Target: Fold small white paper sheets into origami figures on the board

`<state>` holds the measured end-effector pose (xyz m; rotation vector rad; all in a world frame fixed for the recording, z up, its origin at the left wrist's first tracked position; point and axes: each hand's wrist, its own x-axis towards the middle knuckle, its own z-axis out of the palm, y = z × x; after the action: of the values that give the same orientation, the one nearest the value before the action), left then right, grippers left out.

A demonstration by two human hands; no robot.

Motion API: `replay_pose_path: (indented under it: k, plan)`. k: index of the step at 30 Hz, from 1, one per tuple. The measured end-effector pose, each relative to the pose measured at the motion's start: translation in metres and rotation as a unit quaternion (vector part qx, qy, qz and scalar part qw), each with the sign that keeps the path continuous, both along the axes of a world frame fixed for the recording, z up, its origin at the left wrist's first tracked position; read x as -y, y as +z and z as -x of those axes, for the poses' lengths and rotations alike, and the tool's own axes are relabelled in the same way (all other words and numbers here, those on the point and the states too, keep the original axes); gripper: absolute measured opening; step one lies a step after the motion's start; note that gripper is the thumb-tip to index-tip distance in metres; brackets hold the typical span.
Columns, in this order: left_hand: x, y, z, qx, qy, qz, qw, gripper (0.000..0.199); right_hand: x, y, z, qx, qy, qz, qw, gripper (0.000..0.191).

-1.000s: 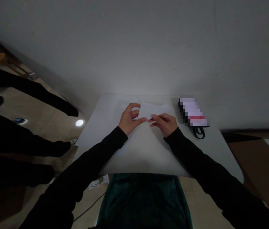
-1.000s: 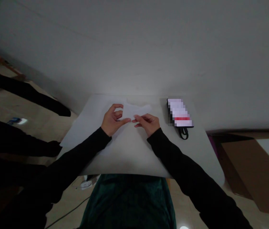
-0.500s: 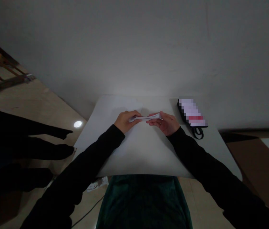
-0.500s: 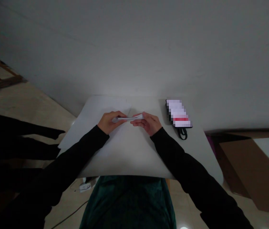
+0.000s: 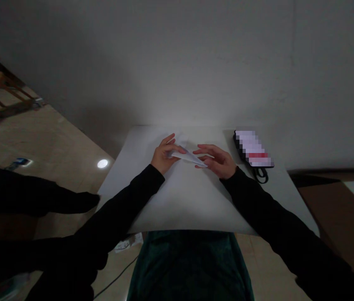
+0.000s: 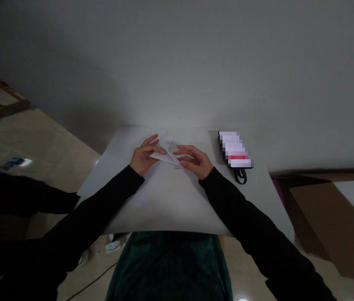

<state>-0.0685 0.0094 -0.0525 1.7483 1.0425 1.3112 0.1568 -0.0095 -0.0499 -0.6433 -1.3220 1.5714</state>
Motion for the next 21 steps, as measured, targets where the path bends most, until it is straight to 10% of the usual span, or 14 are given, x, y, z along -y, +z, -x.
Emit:
replay_pose_path:
  k: [13, 17, 21]
  plan:
    - [0.004, 0.004, -0.004, 0.031, -0.096, 0.143, 0.985, 0.027, 0.005, 0.007, -0.001, 0.087, -0.072, -0.112, 0.987, 0.036]
    - [0.002, 0.001, -0.002, 0.04, -0.05, 0.137, 0.988, 0.031, 0.011, 0.016, -0.007, 0.161, -0.29, -0.297, 0.895, 0.032]
    - [-0.001, -0.001, -0.001, 0.069, 0.001, 0.109, 0.992, 0.024, 0.016, 0.02, -0.009, 0.244, -0.31, -0.41, 0.822, 0.032]
